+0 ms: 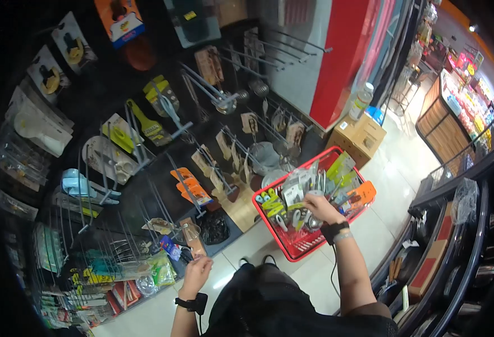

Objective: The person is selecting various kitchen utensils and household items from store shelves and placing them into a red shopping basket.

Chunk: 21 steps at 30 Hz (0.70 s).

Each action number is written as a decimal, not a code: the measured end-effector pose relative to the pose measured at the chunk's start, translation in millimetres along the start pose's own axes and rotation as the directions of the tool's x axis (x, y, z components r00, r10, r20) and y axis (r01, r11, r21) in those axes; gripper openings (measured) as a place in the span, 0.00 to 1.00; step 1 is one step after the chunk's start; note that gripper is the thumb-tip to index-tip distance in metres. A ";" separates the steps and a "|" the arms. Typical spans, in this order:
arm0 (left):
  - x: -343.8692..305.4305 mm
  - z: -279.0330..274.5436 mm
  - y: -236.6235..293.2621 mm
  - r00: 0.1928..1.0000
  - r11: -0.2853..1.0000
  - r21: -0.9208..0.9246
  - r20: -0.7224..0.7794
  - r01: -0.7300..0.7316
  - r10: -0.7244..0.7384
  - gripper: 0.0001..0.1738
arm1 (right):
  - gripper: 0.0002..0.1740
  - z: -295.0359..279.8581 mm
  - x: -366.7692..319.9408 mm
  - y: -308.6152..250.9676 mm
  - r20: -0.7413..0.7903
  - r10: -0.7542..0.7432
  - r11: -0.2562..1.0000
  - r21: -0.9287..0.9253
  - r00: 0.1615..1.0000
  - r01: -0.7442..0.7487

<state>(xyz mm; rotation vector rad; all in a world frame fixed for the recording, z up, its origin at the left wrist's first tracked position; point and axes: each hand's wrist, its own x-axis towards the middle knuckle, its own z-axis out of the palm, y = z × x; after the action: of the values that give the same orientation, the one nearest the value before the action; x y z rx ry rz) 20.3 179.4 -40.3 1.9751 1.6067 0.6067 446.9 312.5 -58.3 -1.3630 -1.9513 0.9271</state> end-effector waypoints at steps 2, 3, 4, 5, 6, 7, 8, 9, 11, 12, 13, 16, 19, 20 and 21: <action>34.0 -0.5 28.4 0.994 0.981 -0.195 0.106 0.002 0.019 0.09 | 0.07 -16.0 0.6 -46.5 -0.051 0.130 0.991 0.044 0.990 -0.128; 45.0 4.8 41.8 0.995 0.960 -0.281 0.091 -0.023 0.050 0.09 | 0.07 -14.9 4.0 -51.0 -0.071 0.098 0.994 0.055 0.993 -0.094; 58.2 -5.0 45.6 0.995 0.934 -0.351 0.050 -0.067 0.090 0.09 | 0.07 -24.3 9.9 -94.3 -0.070 0.100 0.995 -0.007 0.993 -0.101; 64.0 -3.0 49.9 0.993 0.928 -0.363 0.051 -0.077 0.102 0.11 | 0.07 -24.6 10.3 -101.2 -0.090 0.063 0.998 0.019 0.994 -0.062; 69.7 -1.9 54.6 0.992 0.922 -0.376 0.051 -0.088 0.115 0.12 | 0.07 -23.7 9.6 -107.9 -0.110 0.027 0.999 0.044 0.994 -0.022; 87.9 -7.5 72.4 0.977 0.912 -0.359 -0.001 -0.199 0.213 0.15 | 0.07 -25.0 14.9 -134.9 -0.137 -0.002 0.999 0.053 0.991 0.009; 95.4 -7.5 89.3 0.957 0.898 -0.338 -0.028 -0.281 0.289 0.17 | 0.06 -23.5 11.5 -151.8 -0.149 -0.008 0.997 0.080 0.989 0.020; 98.6 -9.6 88.3 0.957 0.903 -0.337 0.015 -0.267 0.288 0.21 | 0.05 -24.4 15.2 -157.6 -0.158 -0.053 0.997 0.044 0.986 0.061; 110.4 -12.6 109.7 0.903 0.837 -0.338 -0.150 -0.429 0.403 0.21 | 0.05 -15.2 21.8 -188.5 -0.212 -0.094 0.984 0.130 0.973 0.123; 112.1 -12.9 111.5 0.895 0.831 -0.333 -0.175 -0.445 0.410 0.20 | 0.05 -12.8 24.4 -197.4 -0.223 -0.103 0.976 0.165 0.969 0.142; 114.6 -21.6 110.8 0.889 0.827 -0.326 -0.202 -0.457 0.411 0.20 | 0.05 -2.3 31.7 -211.1 -0.229 -0.087 0.967 0.214 0.969 0.138; 113.4 -38.0 113.1 0.932 0.817 -0.467 -0.286 -0.337 0.221 0.13 | 0.05 20.1 46.3 -216.4 -0.162 -0.076 0.934 0.335 0.984 0.127; 117.4 -62.0 112.1 0.924 0.829 -0.472 -0.358 -0.300 0.131 0.13 | 0.07 33.6 58.8 -236.4 -0.165 -0.072 0.919 0.373 0.984 0.130; 122.4 -66.9 108.9 0.927 0.828 -0.474 -0.352 -0.299 0.133 0.13 | 0.10 39.4 61.7 -235.8 -0.178 -0.062 0.884 0.446 0.982 0.137; 128.6 -72.9 105.4 0.909 0.846 -0.436 -0.397 -0.306 0.124 0.13 | 0.10 43.6 64.9 -240.4 -0.183 -0.054 0.884 0.448 0.982 0.132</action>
<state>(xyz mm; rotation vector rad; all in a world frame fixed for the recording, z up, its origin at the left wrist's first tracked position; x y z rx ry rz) 78.3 296.4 85.7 1.7274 1.2410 1.3875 261.5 307.8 113.6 -1.0241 -1.5289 1.1042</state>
